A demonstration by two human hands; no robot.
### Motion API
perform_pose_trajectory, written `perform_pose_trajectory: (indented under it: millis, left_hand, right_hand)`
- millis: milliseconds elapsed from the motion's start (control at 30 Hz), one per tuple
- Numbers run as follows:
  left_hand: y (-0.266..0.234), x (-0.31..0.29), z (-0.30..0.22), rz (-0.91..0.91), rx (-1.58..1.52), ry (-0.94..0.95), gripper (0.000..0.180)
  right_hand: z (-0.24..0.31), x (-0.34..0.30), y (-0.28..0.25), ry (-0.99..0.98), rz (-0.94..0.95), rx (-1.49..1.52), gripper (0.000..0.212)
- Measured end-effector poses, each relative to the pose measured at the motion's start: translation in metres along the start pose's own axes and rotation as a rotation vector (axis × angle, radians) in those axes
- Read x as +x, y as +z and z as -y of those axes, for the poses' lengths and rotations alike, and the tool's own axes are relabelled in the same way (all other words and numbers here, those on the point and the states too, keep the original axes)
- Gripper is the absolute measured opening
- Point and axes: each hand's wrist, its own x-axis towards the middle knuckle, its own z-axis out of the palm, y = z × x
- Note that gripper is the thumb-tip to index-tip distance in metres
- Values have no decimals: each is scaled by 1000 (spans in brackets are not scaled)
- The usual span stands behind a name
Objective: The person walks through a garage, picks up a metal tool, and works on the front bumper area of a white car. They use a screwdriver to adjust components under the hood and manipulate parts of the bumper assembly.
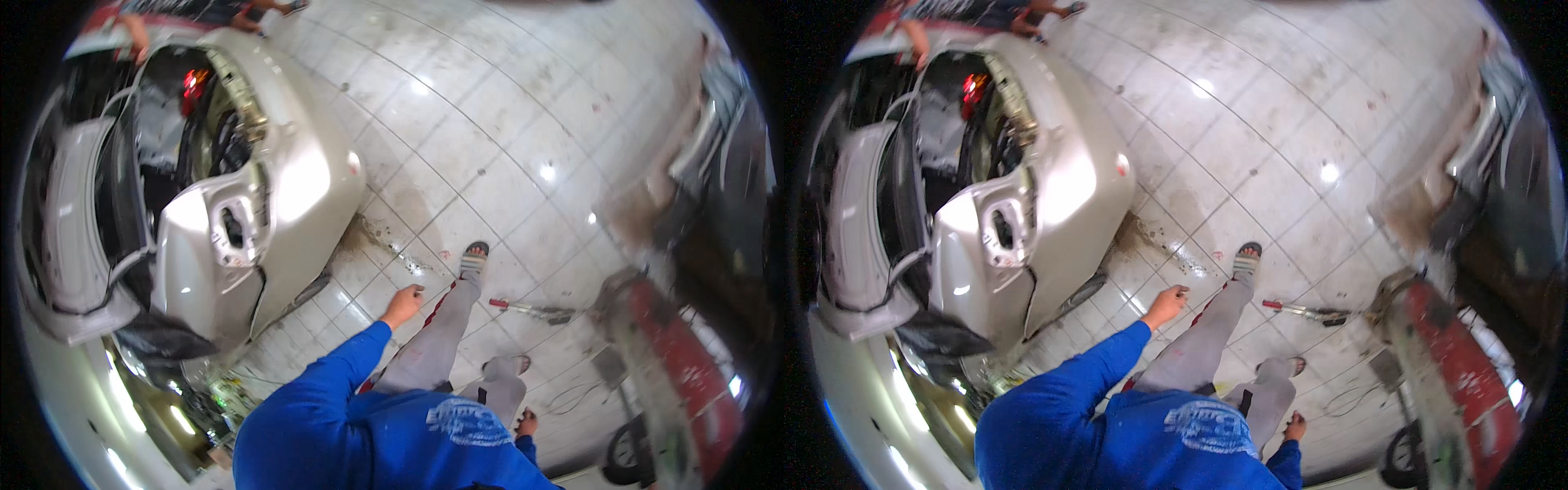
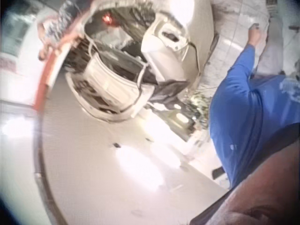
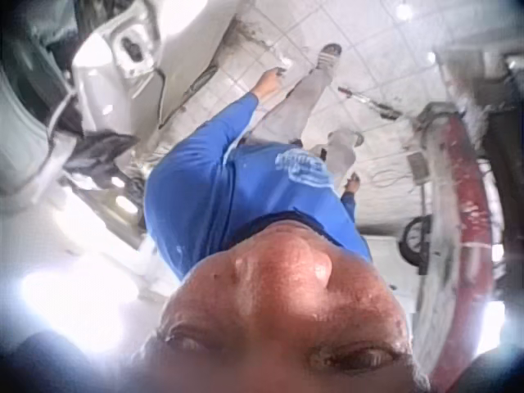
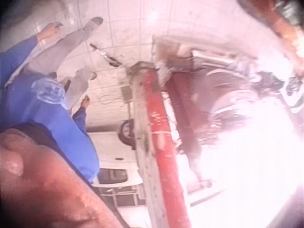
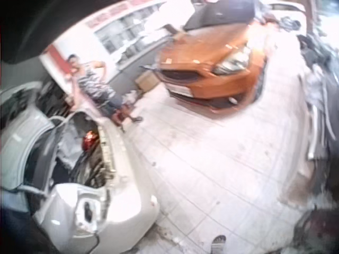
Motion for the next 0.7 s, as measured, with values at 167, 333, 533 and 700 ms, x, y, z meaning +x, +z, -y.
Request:
perform_pose_trajectory:
  millis: [167,333,533,700]
  left_hand:
    - [-110,5,6,-151,16,-52,34]
    - [-163,-6,-2,-233,-164,-56,36]
    - [-237,-2,-47,-360,-347,-158,38]
    - [-273,-10,-107,-596,-455,-121,41]
  right_hand:
    - [199,-115,-28,-108,94,10,52]
    - [353,-112,-21,-217,225,-99,51]
    - [543,-96,32,-282,358,-228,50]
    - [746,-93,82,-356,409,-299,50]
